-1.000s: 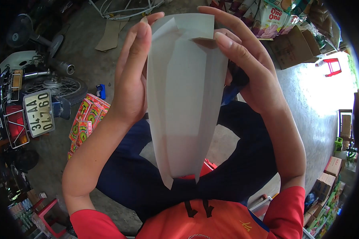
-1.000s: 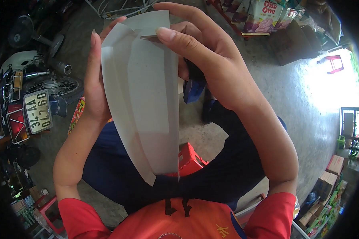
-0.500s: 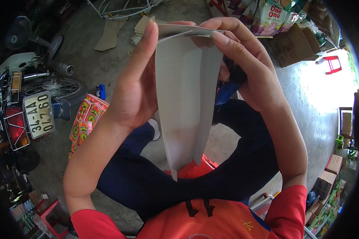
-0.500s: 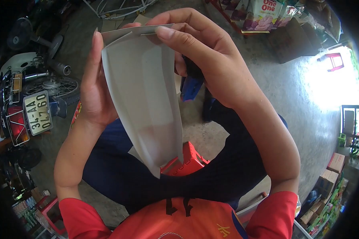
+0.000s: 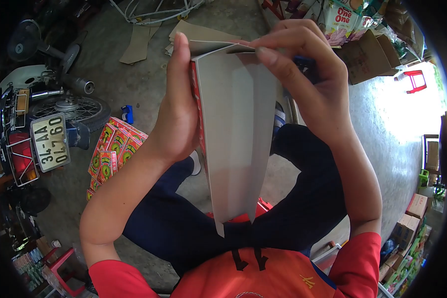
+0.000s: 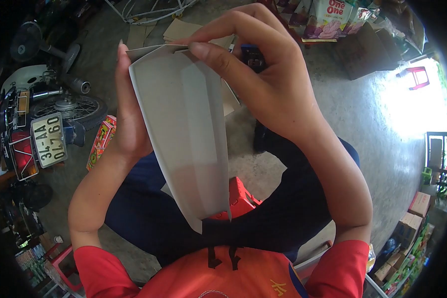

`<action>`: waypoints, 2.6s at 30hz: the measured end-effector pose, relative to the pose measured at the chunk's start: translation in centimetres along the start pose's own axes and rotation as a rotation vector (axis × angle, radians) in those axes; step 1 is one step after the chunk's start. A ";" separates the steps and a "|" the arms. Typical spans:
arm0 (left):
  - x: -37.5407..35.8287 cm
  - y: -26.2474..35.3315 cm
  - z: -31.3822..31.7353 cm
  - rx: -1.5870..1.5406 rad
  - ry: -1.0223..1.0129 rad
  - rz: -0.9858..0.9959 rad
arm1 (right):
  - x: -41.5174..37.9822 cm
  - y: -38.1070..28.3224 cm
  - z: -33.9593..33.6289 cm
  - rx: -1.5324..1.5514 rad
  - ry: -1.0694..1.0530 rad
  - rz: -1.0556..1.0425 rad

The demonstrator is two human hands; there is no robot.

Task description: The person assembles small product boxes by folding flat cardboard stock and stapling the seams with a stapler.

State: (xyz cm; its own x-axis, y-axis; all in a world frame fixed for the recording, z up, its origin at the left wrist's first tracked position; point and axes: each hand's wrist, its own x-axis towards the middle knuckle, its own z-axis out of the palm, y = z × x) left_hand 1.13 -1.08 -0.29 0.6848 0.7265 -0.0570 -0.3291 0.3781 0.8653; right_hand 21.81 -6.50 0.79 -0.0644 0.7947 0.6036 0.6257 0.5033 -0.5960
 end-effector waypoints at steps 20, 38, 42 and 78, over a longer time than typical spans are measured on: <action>0.2 1.1 -1.5 0.556 -0.140 0.269 | -0.2 -2.2 -0.3 0.379 -0.136 0.285; 1.3 0.9 -2.2 0.835 -0.177 0.307 | -2.5 -3.2 -7.3 0.251 -0.381 0.533; 1.0 1.2 -2.2 0.886 -0.151 0.358 | -5.7 -3.7 -8.7 0.221 -0.373 0.767; 2.2 1.5 -3.6 1.211 -0.251 0.853 | -0.5 -2.1 -0.1 0.641 -0.063 0.824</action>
State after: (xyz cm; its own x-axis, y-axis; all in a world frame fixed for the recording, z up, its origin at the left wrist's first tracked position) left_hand -0.20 3.11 -0.93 0.7019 0.3160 0.6384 -0.0393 -0.8777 0.4776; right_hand 20.58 -8.00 1.76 0.1430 0.9805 -0.1345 -0.0343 -0.1309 -0.9908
